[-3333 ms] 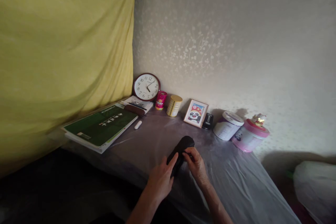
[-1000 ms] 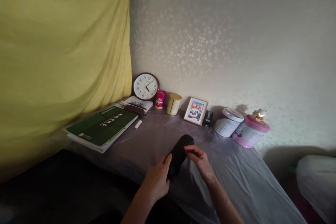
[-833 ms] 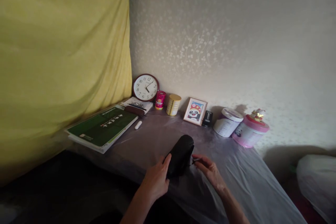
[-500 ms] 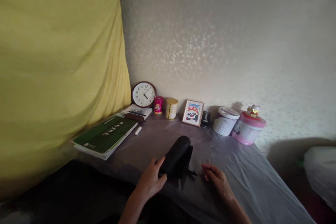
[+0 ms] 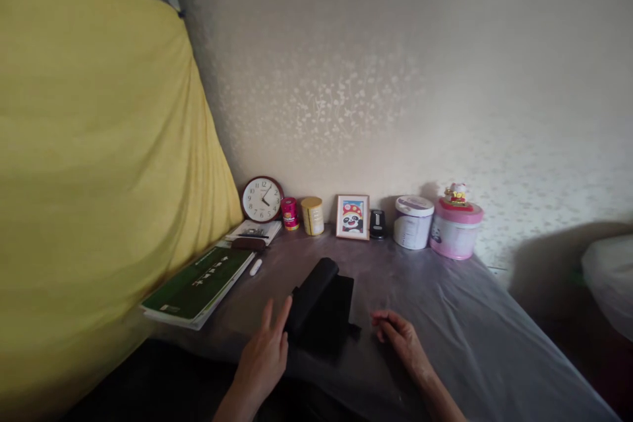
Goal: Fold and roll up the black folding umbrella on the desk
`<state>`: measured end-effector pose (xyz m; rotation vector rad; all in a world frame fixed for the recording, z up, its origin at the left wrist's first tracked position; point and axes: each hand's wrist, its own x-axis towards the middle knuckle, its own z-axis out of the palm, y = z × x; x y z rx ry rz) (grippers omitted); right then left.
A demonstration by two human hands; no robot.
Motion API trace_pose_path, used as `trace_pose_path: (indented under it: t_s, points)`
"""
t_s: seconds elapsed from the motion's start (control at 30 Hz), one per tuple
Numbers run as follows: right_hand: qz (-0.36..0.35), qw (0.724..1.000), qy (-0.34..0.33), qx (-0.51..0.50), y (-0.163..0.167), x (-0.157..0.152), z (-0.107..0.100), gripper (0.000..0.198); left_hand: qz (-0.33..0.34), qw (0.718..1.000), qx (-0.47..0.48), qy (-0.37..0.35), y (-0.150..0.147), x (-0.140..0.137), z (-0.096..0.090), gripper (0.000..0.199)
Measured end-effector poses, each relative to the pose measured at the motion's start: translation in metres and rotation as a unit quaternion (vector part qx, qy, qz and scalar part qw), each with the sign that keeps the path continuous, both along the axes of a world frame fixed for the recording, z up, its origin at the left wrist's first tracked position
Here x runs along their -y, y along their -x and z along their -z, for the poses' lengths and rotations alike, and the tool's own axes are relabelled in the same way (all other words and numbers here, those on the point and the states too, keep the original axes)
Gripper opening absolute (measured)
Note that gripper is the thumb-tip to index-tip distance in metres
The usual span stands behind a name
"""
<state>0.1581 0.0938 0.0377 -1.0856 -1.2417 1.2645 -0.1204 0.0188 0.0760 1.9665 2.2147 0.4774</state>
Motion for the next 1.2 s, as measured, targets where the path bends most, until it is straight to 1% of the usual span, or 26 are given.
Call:
trace_pose_path:
  t_s: [0.07,0.1,0.17,0.23,0.33,0.4,0.43,0.57,0.63,0.7,0.8,0.93,1.0,1.07,1.13,1.2]
  points:
    - [-0.002,1.000,-0.011,0.001,0.000,0.000,0.000,0.027,0.053,0.998,-0.038,0.003,-0.005,0.001,0.006,0.068]
    - [-0.002,1.000,-0.015,0.001,0.000,0.000,0.000,0.027,0.062,0.997,-0.047,0.002,-0.005,0.000,0.010,0.074]
    - [-0.001,1.000,-0.014,-0.002,0.000,0.001,-0.001,0.027,0.051,0.998,-0.039,0.007,-0.002,-0.006,0.015,0.082]
    - [0.001,1.000,-0.006,-0.015,0.001,0.002,-0.002,0.026,0.039,0.999,0.010,0.018,0.005,-0.015,0.015,0.082]
    - [0.006,0.999,-0.004,-0.044,0.002,0.002,-0.001,0.022,0.044,0.998,0.030,0.030,0.014,-0.025,0.009,0.067]
    - [0.010,0.998,-0.006,-0.064,0.002,0.001,0.001,0.022,0.031,0.998,0.034,0.030,0.014,-0.027,0.005,0.061]
    - [0.012,0.997,-0.005,-0.073,0.002,0.000,0.003,0.022,0.020,0.999,0.035,0.027,0.012,-0.027,0.005,0.063]
    - [0.012,0.996,-0.004,-0.088,0.003,-0.001,0.005,0.024,-0.009,0.999,0.040,0.017,-0.002,-0.025,0.007,0.084]
    - [0.005,0.996,-0.013,-0.089,0.003,0.000,0.004,0.023,-0.016,0.998,0.053,0.020,-0.007,-0.026,0.005,0.087]
    - [-0.003,0.995,-0.023,-0.094,0.003,0.002,0.002,0.022,-0.017,0.996,0.079,0.021,-0.010,-0.028,0.000,0.086]
    - [-0.012,0.993,-0.027,-0.111,0.004,0.003,0.004,0.023,-0.011,0.990,0.138,0.033,-0.012,-0.024,-0.013,0.080]
    - [-0.021,0.988,-0.010,-0.154,0.003,0.001,0.006,0.028,-0.008,0.975,0.212,0.061,-0.022,-0.006,-0.026,0.058]
    - [-0.015,0.985,0.011,-0.174,0.001,0.001,0.003,0.028,-0.007,0.971,0.231,0.059,-0.031,0.000,-0.030,0.048]
    - [0.008,0.982,0.028,-0.188,-0.003,0.003,-0.003,0.028,-0.001,0.971,0.236,0.044,-0.040,0.003,-0.035,0.043]
    - [0.043,0.979,0.029,-0.196,-0.007,0.004,-0.008,0.028,0.009,0.974,0.228,0.015,-0.048,0.003,-0.041,0.043]
    - [0.061,0.979,0.012,-0.192,-0.010,0.004,-0.010,0.028,0.017,0.976,0.216,-0.023,-0.055,0.003,-0.049,0.057]
